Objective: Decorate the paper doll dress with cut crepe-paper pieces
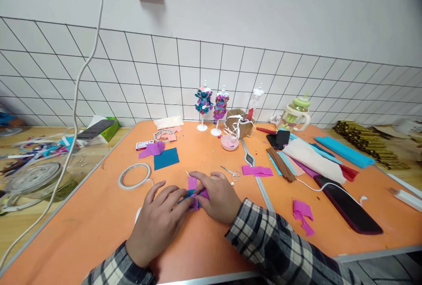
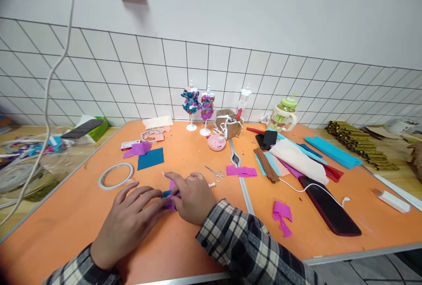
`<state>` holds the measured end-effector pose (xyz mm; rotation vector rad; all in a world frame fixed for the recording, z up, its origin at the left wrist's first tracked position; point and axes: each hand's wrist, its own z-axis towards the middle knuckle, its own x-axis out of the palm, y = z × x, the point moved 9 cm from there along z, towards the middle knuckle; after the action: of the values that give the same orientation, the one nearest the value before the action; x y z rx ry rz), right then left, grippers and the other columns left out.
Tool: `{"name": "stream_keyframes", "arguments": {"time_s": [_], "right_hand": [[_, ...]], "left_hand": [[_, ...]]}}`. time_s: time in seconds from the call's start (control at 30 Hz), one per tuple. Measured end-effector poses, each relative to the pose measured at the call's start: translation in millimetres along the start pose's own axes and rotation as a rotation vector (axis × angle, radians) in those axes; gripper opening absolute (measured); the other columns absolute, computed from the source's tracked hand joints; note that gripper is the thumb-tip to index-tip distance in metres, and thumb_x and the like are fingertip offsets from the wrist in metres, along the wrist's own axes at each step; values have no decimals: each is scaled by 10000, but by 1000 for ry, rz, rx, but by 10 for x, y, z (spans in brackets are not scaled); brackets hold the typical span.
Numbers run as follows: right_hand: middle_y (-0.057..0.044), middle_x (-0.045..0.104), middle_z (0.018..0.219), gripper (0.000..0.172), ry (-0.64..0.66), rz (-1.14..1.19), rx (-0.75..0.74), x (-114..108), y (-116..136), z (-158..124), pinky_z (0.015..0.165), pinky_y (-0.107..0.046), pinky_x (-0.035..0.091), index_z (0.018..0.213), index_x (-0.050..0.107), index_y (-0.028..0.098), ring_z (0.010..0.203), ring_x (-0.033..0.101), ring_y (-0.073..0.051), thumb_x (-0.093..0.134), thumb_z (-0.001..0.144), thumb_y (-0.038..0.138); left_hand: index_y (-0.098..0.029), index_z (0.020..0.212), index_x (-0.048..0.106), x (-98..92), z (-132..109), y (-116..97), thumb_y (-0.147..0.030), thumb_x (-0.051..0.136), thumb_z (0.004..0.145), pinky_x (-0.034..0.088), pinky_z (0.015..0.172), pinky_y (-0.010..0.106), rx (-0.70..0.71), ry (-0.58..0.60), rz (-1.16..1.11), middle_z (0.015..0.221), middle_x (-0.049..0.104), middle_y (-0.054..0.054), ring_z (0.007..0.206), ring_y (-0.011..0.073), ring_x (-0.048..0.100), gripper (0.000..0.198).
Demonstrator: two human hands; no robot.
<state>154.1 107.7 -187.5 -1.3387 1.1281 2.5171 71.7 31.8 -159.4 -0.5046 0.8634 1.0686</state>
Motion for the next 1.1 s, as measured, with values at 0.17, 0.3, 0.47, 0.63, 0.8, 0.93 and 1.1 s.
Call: {"name": "stream_keyframes", "arguments": {"time_s": [0.17,0.3,0.47,0.63,0.8,0.93,1.1], "right_hand": [[27,726,861,598,-10,-1,-26,11,-10,3,904,-348,329,1318,430,253,892,613,-185,612,767,107],[-3,713,949,583,-33,-32,-63,-14,10,-10,900,-343,360,1322,436,230,901,607,-177,607,773,131],[-37,598,1253,349,-174,-212,-213,-162,143,-75,974,-380,342,1142,586,232,1117,511,-201,600,793,221],[-13,589,1288,115,-178,-401,-374,-54,206,-151,1050,-490,245,906,637,226,1148,478,-227,544,840,241],[-2,591,1292,100,-174,-430,-405,31,212,-167,1069,-501,216,888,633,225,1170,469,-221,541,855,248],[-5,645,1199,121,-247,-381,-383,-40,216,-160,1004,-443,292,919,657,235,1046,523,-199,551,863,219],[-1,709,881,199,-256,-278,-321,-54,120,-141,719,-318,350,980,687,253,770,534,-146,537,895,155]], "left_hand": [[-253,923,697,107,4,84,-236,528,906,309,980,499,-53,72,-65,843,737,7,836,224,659,171],[-255,876,706,86,29,87,-235,536,902,288,989,515,-73,52,-71,835,746,-1,825,225,666,173],[-261,863,707,97,17,100,-229,576,880,279,997,531,-100,47,-65,839,754,-13,828,232,672,136],[-253,864,704,154,-10,136,-208,570,876,298,996,522,-137,59,-65,806,749,-12,802,227,672,142],[-245,847,679,204,-44,171,-213,541,891,277,1034,508,-176,91,-120,793,740,-11,783,199,681,149],[-243,904,644,221,-65,174,-211,530,898,278,1045,506,-191,96,-142,803,736,-12,786,190,689,119],[-217,899,548,297,-116,247,-263,552,892,275,1076,505,-284,100,-169,765,718,-21,683,160,680,47]]}}
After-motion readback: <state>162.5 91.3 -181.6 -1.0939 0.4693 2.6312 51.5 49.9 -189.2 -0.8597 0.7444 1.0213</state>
